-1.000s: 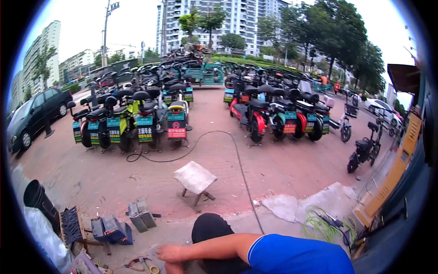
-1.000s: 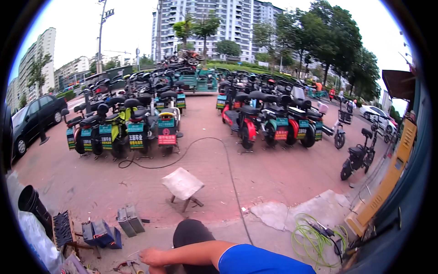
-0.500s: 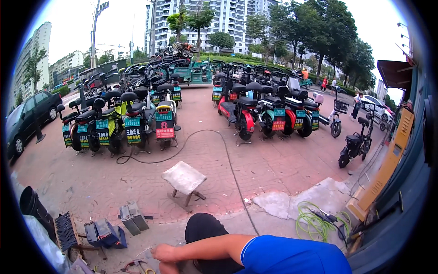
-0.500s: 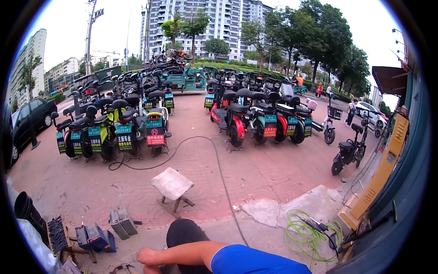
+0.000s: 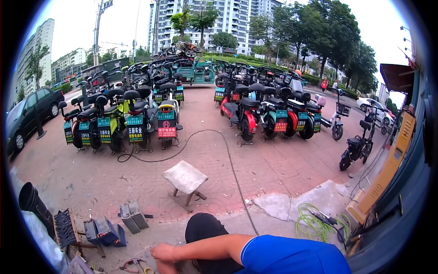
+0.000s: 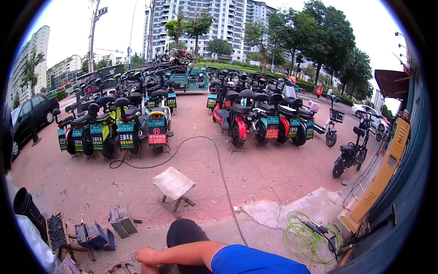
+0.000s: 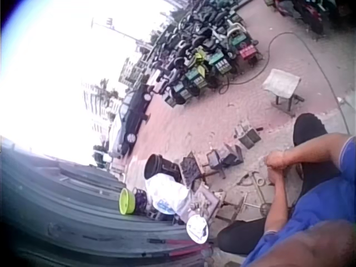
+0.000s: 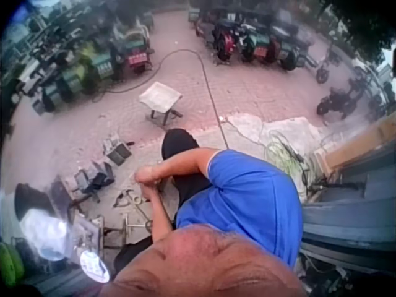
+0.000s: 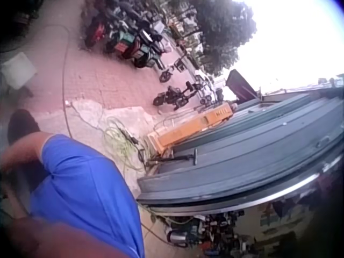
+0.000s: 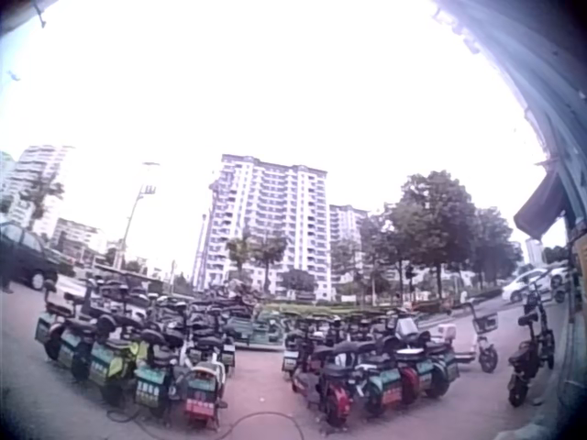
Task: The person works on battery packs, handling and positioning the battery cases by hand and manipulating the wiring and terminals using pliers and a screwdriver.
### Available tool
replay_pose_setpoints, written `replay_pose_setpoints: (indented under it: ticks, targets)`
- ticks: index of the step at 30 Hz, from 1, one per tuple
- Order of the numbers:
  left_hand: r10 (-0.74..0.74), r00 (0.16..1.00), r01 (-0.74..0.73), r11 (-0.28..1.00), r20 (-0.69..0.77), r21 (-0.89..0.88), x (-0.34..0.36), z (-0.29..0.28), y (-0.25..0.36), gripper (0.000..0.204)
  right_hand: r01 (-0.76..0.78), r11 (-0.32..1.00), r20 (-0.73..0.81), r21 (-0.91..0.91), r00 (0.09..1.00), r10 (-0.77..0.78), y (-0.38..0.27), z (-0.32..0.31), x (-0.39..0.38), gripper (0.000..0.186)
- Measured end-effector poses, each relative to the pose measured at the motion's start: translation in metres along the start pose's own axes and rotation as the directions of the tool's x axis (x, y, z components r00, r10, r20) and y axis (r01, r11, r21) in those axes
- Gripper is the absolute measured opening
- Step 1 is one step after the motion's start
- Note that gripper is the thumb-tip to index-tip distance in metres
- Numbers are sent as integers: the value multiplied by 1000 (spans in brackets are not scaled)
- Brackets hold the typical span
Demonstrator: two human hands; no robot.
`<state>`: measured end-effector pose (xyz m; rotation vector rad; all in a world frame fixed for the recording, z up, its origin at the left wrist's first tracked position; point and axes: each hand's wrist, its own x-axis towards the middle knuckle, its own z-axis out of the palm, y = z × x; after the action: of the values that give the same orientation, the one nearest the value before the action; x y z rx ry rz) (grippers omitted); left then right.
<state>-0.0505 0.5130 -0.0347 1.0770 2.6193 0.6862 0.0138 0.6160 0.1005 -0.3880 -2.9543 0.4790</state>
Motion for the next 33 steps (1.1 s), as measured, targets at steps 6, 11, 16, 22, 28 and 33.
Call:
replay_pose_setpoints:
  ticks: [6, 11, 16, 22, 28, 33]
  targets:
    - [19, 1000, -19, 999, -5, 31, 0, 1, -3, 42, 351, 936, -217, 18, 915, -339, -4, -13, -2, 18]
    - [-6, 999, 8, 998, -47, 56, -5, -5, -9, 34, 343, 939, 47, 11, 938, -343, -1, 4, 4, 24]
    - [-251, 959, 245, 968, 129, 60, -3, -10, 17, 23, -8, 1000, 257, -18, 966, 12, 8, -8, 2, 21]
    - [-198, 974, 196, 980, 106, 30, -12, -19, 23, 18, 463, 886, -122, -26, 878, -462, -5, -29, -9, 26]
    - [-134, 991, 132, 987, 27, 90, -18, -15, 22, 23, 181, 980, 224, -81, 962, -159, -1, -33, -6, 31]
    - [-180, 978, 173, 982, 104, 68, -15, -19, 24, 23, 80, 995, 120, -59, 990, -73, -15, -37, -13, 29]
